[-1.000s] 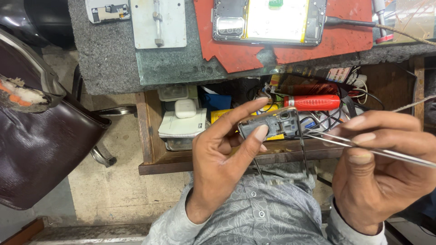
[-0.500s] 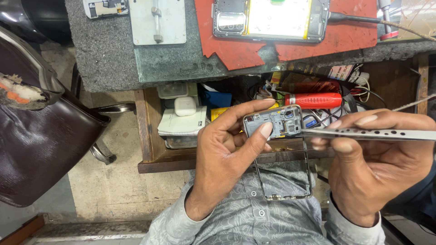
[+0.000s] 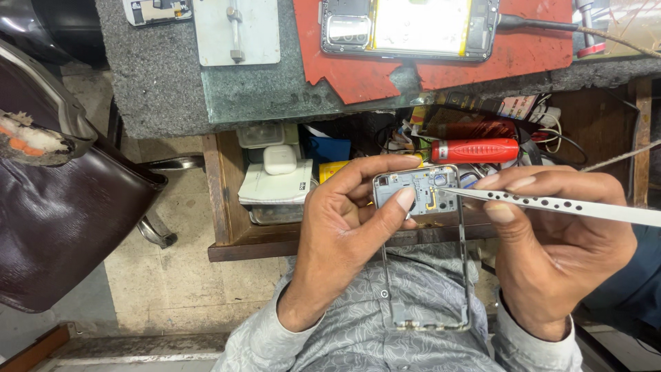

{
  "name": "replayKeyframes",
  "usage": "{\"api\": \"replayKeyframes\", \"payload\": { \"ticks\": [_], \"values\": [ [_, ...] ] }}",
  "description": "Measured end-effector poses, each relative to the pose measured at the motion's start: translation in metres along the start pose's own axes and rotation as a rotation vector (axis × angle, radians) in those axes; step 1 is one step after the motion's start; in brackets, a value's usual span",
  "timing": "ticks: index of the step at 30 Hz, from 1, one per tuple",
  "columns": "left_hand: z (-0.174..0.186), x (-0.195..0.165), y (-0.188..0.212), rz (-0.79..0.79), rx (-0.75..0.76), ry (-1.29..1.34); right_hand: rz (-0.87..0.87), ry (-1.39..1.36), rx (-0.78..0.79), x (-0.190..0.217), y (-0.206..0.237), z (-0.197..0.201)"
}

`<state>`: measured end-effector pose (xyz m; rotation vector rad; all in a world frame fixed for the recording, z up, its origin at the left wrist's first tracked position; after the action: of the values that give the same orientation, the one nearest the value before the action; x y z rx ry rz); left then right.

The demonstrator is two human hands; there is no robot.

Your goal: The person removes a small metal bracket from a smartphone frame using tweezers, then uses a screwdriver to loosen screws on the phone's back housing. The person continues to manipulate small components and tools on the workbench.

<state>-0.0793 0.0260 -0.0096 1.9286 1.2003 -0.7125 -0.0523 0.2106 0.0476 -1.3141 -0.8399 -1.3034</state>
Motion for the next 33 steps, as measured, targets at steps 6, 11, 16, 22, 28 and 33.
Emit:
{"api": "replayKeyframes", "payload": {
  "ticks": [6,11,16,22,28,33],
  "values": [
    [0.002,0.001,0.000,0.015,-0.014,-0.008,0.002,0.001,0.000,0.000,0.000,0.000],
    [0.001,0.001,-0.001,0.021,-0.008,-0.005,0.001,0.026,0.013,0.001,0.001,-0.002],
    [0.003,0.000,0.000,0.023,-0.012,-0.013,-0.013,0.058,0.004,0.002,0.002,-0.002],
    [0.006,0.004,-0.001,0.016,-0.028,-0.022,0.095,0.089,0.047,0.006,0.003,-0.008],
    [0.011,0.012,-0.004,0.023,-0.026,0.068,0.006,-0.110,-0.019,-0.011,0.000,-0.008],
    [0.015,0.021,-0.006,0.037,-0.039,0.138,0.000,-0.206,-0.035,-0.022,0.000,-0.012]
  ]
}}
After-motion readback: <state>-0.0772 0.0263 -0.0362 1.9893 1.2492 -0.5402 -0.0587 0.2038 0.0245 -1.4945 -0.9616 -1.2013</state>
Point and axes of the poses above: each hand's wrist, its own y-axis away from the middle knuckle, its own z-axis out of the back of the hand, x = y × z, the point moved 9 cm from there along -y, towards the middle knuckle, and after that the axes turned 1 degree about y, right-handed, at the moved point
